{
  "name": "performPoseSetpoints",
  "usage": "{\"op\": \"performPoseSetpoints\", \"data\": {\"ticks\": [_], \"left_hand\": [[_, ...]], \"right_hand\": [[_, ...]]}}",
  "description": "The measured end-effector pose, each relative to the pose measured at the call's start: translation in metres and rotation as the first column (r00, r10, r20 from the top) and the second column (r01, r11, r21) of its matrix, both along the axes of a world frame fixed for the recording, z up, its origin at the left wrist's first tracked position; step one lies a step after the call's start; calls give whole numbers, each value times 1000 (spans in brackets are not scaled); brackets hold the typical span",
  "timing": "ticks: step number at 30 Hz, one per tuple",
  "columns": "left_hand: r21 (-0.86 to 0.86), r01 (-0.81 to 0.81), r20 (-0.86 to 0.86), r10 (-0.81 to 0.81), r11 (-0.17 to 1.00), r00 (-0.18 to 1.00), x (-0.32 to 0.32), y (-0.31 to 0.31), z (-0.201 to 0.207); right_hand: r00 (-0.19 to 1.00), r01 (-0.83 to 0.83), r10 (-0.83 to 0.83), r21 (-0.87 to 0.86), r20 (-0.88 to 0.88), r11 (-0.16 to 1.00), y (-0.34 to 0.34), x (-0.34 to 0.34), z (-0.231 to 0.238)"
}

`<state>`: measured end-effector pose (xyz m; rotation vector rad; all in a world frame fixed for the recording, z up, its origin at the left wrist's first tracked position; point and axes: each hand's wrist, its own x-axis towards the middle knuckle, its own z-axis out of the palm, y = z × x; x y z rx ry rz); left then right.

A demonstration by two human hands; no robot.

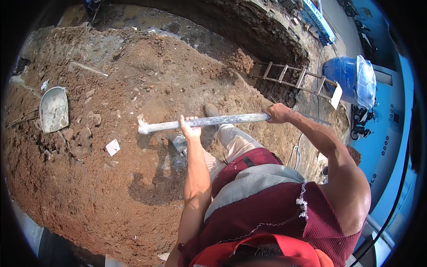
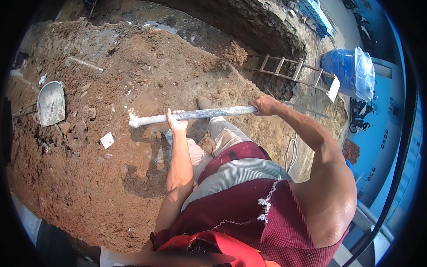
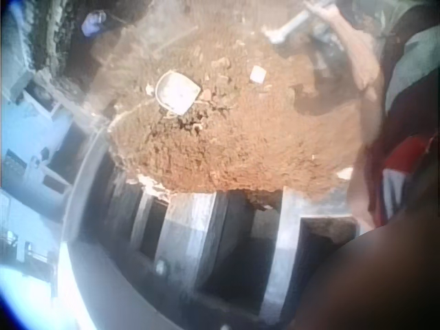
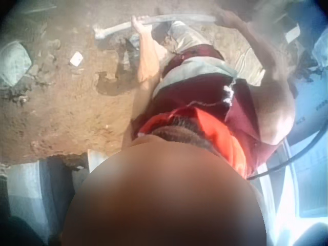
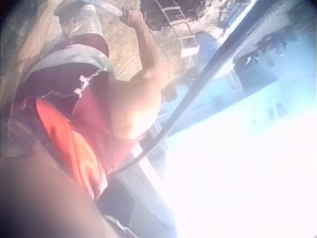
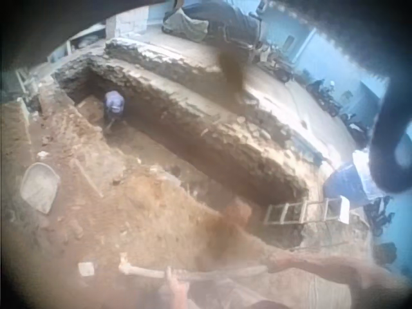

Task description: The person uses a hoe to repeatedly strike and level a large pile of soil and debris on a construction site. The person moves around the pile, adjusting position and striking different areas to flatten the surface.

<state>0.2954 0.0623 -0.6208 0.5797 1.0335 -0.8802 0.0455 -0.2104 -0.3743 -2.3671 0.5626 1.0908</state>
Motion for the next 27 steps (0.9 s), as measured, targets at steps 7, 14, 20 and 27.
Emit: {"op": "performPoseSetpoints", "data": {"ticks": [7, 14, 20, 27], "left_hand": [[277, -247, 282, 167, 928, 945, 96, 232, 115], [256, -526, 784, 144, 811, 604, 12, 314, 335], [169, -612, 945, 50, 772, 323, -17, 348, 484], [140, -619, 981, -192, 773, -19, 46, 475, 692]], "right_hand": [[837, -355, 140, 330, 529, 875, 105, 100, -46], [495, -706, 244, 223, 834, 672, 151, 151, -30], [338, -805, 119, 221, 934, 550, 268, 193, -10], [451, -840, -121, 466, 884, 277, 511, 296, 105]]}}
